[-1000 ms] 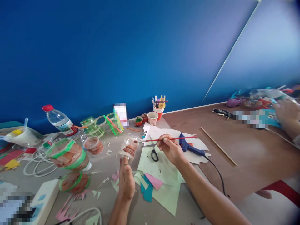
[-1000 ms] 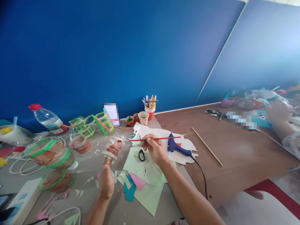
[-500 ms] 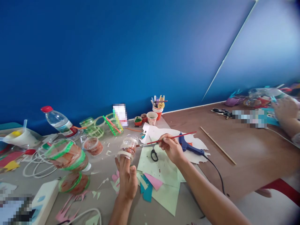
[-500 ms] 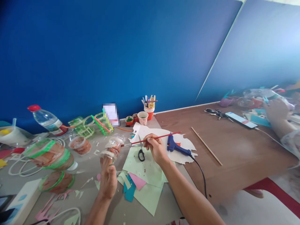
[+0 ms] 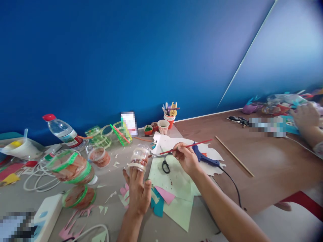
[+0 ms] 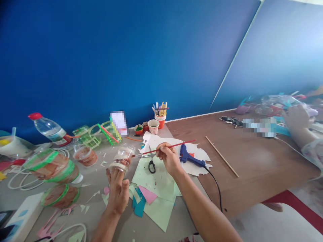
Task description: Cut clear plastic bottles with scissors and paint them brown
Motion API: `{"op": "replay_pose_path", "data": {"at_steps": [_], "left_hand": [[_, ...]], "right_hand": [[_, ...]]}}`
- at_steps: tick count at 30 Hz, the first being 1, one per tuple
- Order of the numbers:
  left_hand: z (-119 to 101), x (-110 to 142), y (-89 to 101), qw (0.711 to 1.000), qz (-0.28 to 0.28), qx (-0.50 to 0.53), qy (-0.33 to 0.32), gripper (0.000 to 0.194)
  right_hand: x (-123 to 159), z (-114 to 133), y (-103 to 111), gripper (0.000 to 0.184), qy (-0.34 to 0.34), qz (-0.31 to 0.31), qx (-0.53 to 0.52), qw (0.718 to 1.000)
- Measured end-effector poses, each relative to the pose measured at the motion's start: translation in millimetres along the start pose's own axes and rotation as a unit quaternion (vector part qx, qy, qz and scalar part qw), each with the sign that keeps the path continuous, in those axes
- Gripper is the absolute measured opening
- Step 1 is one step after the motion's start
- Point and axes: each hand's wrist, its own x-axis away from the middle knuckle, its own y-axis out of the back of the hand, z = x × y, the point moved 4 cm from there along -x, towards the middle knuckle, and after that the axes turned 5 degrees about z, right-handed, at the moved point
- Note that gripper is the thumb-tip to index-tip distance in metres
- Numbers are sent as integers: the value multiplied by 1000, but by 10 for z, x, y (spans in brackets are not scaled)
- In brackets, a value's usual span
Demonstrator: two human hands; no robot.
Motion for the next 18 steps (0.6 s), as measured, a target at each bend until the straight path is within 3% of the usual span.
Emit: {"op": "replay_pose_path", "data": {"at_steps": [8, 13, 18], "left_hand": [[-1, 24, -39, 993, 23, -96, -67, 57], [30, 17, -17, 997, 7, -60, -37, 55], [8, 11, -37, 998, 24, -42, -34, 57]], "right_hand": [[27, -1, -64, 11, -6, 27, -7, 1000], [3, 26, -1, 10, 4, 2, 7, 1000], [37, 20, -71, 11, 4, 28, -14, 999]]}}
